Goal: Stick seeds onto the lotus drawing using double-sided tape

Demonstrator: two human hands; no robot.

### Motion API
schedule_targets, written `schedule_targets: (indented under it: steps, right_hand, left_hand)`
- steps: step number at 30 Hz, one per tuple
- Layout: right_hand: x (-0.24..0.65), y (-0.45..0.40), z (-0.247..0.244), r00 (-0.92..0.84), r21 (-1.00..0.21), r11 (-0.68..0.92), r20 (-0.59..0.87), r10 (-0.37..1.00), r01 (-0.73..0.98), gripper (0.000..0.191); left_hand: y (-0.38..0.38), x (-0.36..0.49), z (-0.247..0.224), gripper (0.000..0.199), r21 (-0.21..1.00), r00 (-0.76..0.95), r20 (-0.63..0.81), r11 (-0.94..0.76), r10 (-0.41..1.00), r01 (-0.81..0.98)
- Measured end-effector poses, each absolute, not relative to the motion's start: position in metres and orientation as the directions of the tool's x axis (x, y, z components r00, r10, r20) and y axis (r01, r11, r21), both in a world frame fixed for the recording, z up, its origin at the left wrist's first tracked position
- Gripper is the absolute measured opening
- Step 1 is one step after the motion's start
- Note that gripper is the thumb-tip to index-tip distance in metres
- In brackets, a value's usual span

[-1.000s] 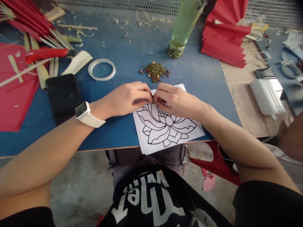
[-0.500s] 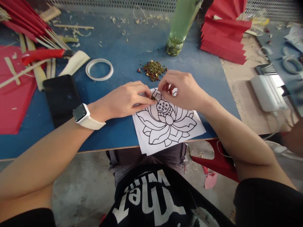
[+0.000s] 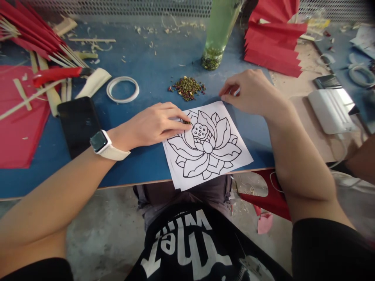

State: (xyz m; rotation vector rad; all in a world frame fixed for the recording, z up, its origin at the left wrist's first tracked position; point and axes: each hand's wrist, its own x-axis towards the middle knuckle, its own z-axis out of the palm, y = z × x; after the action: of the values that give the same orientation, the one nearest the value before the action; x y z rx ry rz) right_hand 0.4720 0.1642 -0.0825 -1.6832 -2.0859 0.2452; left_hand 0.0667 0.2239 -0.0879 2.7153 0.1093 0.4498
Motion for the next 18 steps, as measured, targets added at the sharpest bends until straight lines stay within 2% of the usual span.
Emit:
schedule_targets:
  steps: [3,6,8,10,14,18]
  right_hand:
    - [0.46,0.163,-0.076,-0.142,-0.393,0.21,0.195,0.971,0.895,0.02]
    - [0.448,0.157,-0.07,-0.082,-0.325,0.119,0.126,0.989,0.938,0.021]
    - [0.443,0.151,-0.064,-0.12,-0.3,0.155,0.131,0.984,0.941,0.013]
    - [0.438,0.145,-0.057,-0.159,-0.296,0.185,0.11,0.981,0.937,0.015]
    - [0.43,0.138,-0.049,-0.131,-0.269,0.143,0.064,0.989,0.952,0.019]
    - [0.422,0.139,-0.052,-0.144,-0.322,0.179,0.131,0.981,0.93,0.019]
  left_hand:
    - [0.226,0.066,-0.089,0.035,0.401,0.936,0.329,-0.916,0.123,-0.021]
    - [0.226,0.065,-0.088,0.035,0.384,0.941,0.321,-0.923,0.107,-0.026]
    - [0.226,0.064,-0.086,0.038,0.356,0.948,0.307,-0.934,0.089,-0.027]
    - [0.227,0.064,-0.084,0.039,0.341,0.952,0.295,-0.94,0.08,-0.026]
    - [0.228,0.063,-0.084,0.042,0.33,0.96,0.274,-0.943,0.061,-0.034]
    - [0.227,0.065,-0.087,0.042,0.323,0.951,0.302,-0.946,0.064,-0.039]
